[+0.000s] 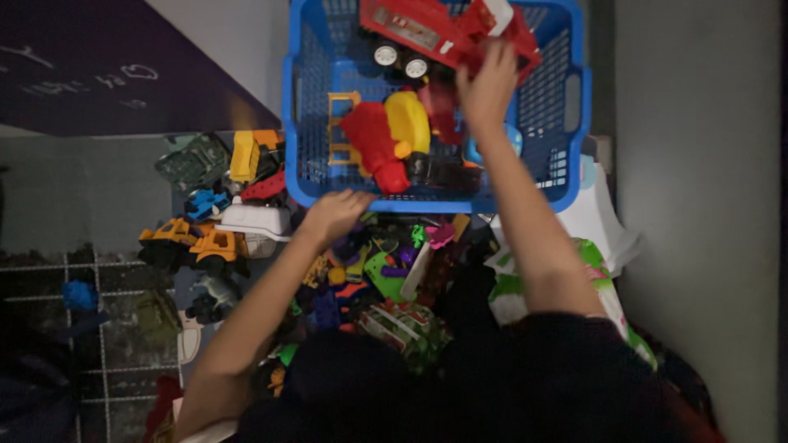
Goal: The person picks up various plastic toys, a bag, and papers from a floor mat and places them into a blue plastic basket, then folds a small yellow rug.
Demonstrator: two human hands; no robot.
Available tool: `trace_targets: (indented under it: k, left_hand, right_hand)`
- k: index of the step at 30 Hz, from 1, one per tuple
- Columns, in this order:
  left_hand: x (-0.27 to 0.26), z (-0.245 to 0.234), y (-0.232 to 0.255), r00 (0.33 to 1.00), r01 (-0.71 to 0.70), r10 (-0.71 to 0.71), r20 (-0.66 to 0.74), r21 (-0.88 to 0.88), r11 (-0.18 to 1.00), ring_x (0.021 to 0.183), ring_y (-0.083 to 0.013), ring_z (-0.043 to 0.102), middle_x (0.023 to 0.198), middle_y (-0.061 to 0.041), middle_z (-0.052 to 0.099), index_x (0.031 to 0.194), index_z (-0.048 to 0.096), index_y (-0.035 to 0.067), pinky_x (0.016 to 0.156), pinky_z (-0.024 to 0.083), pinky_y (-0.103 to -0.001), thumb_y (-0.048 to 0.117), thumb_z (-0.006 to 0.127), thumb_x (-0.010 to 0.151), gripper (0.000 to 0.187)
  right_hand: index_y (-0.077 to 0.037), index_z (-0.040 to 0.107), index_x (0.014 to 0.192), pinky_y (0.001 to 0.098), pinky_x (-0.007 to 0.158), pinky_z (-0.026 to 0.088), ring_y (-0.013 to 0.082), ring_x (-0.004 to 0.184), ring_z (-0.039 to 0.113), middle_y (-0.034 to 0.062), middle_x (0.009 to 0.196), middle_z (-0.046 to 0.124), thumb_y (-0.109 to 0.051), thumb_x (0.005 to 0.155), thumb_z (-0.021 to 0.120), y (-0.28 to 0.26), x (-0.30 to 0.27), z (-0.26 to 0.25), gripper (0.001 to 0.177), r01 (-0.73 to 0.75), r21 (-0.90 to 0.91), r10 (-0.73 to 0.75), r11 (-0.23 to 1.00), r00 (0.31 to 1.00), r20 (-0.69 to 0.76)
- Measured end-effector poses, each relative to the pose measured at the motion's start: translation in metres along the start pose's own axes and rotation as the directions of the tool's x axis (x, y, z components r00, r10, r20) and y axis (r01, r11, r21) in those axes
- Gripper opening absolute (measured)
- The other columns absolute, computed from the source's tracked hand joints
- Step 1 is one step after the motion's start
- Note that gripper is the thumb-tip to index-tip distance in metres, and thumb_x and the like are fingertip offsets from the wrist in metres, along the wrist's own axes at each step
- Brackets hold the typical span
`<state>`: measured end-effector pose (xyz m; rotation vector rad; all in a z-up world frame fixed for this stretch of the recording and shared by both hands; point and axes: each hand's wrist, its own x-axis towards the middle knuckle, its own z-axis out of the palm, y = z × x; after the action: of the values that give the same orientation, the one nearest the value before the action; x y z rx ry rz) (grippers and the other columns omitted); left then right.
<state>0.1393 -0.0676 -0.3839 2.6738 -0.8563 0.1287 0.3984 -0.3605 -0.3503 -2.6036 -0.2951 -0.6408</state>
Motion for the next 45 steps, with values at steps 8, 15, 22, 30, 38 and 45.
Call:
trace_targets:
  k: [8, 15, 22, 30, 38, 45]
  left_hand:
    - [0.0, -0.001, 0.013, 0.998, 0.055, -0.056, -0.042, -0.027, 0.998, 0.094, -0.022, 0.069, 0.116, -0.003, 0.071, 0.124, 0.065, 0.01, 0.074, 0.057, -0.035, 0.013, 0.067, 0.076, 0.048]
    - [0.009, -0.028, 0.024, 0.992, 0.107, -0.113, -0.052, -0.105, 0.989, 0.085, -0.0258, 0.067, 0.101, -0.004, 0.068, 0.11, 0.065, 0.012, 0.071, 0.056, -0.039, 0.025, 0.074, 0.077, 0.036]
    - [0.014, -0.038, 0.026, 0.994, 0.11, -0.112, -0.008, -0.166, 0.98, 0.087, -0.0287, 0.066, 0.101, -0.007, 0.065, 0.116, 0.064, 0.011, 0.069, 0.056, -0.041, 0.023, 0.073, 0.074, 0.045]
    - [0.018, -0.053, 0.032, 0.99, 0.111, -0.127, -0.068, -0.198, 0.974, 0.089, -0.0306, 0.063, 0.102, -0.009, 0.063, 0.114, 0.061, 0.007, 0.068, 0.055, -0.045, 0.033, 0.076, 0.069, 0.054]
    - [0.022, -0.047, 0.031, 0.985, 0.143, -0.155, -0.074, -0.147, 0.979, 0.083, -0.0265, 0.063, 0.095, -0.005, 0.062, 0.108, 0.065, 0.011, 0.063, 0.054, -0.04, 0.047, 0.075, 0.085, 0.044]
    - [0.024, -0.036, 0.044, 0.976, 0.176, -0.186, -0.11, -0.101, 0.979, 0.081, -0.025, 0.065, 0.09, -0.001, 0.064, 0.098, 0.064, 0.015, 0.063, 0.054, -0.039, 0.049, 0.067, 0.09, 0.034]
  right_hand:
    - [0.004, 0.068, 0.094, 0.0498, 0.072, 0.054, 0.0425, 0.079, 0.07, 0.0264, 0.092, 0.071, -0.033, 0.067, 0.091, 0.002, -0.039, 0.162, 0.052, -0.471, 0.148, 0.392, 0.87, 0.841, 0.374]
    - [-0.005, 0.077, 0.111, 0.0444, 0.079, 0.056, 0.0344, 0.084, 0.075, 0.017, 0.092, 0.076, -0.027, 0.092, 0.08, -0.019, -0.055, 0.182, 0.029, -0.468, 0.26, 0.438, 0.845, 0.883, 0.167]
    - [0.0, 0.062, 0.1, 0.0308, 0.066, 0.056, 0.018, 0.073, 0.07, 0.0109, 0.082, 0.07, -0.007, 0.084, 0.079, -0.126, -0.071, 0.051, 0.024, -0.199, 0.569, 0.065, 0.798, 0.967, 0.248]
    - [-0.003, 0.067, 0.098, 0.0281, 0.069, 0.058, 0.012, 0.077, 0.07, 0.0065, 0.085, 0.072, 0.0, 0.087, 0.076, -0.064, -0.032, -0.043, 0.015, -0.312, 0.589, 0.128, 0.746, 0.934, 0.334]
    - [-0.005, 0.075, 0.088, 0.0419, 0.068, 0.057, 0.0278, 0.076, 0.072, 0.0157, 0.084, 0.074, -0.012, 0.082, 0.076, 0.082, 0.036, -0.04, 0.01, -0.018, -0.083, 0.065, 0.996, 0.789, 0.61]
    - [0.0, 0.065, 0.112, 0.0488, 0.073, 0.058, 0.0426, 0.086, 0.069, 0.0253, 0.094, 0.069, -0.031, 0.062, 0.081, 0.063, -0.068, 0.069, 0.061, 0.28, -0.308, -0.032, 0.909, 0.784, 0.619]
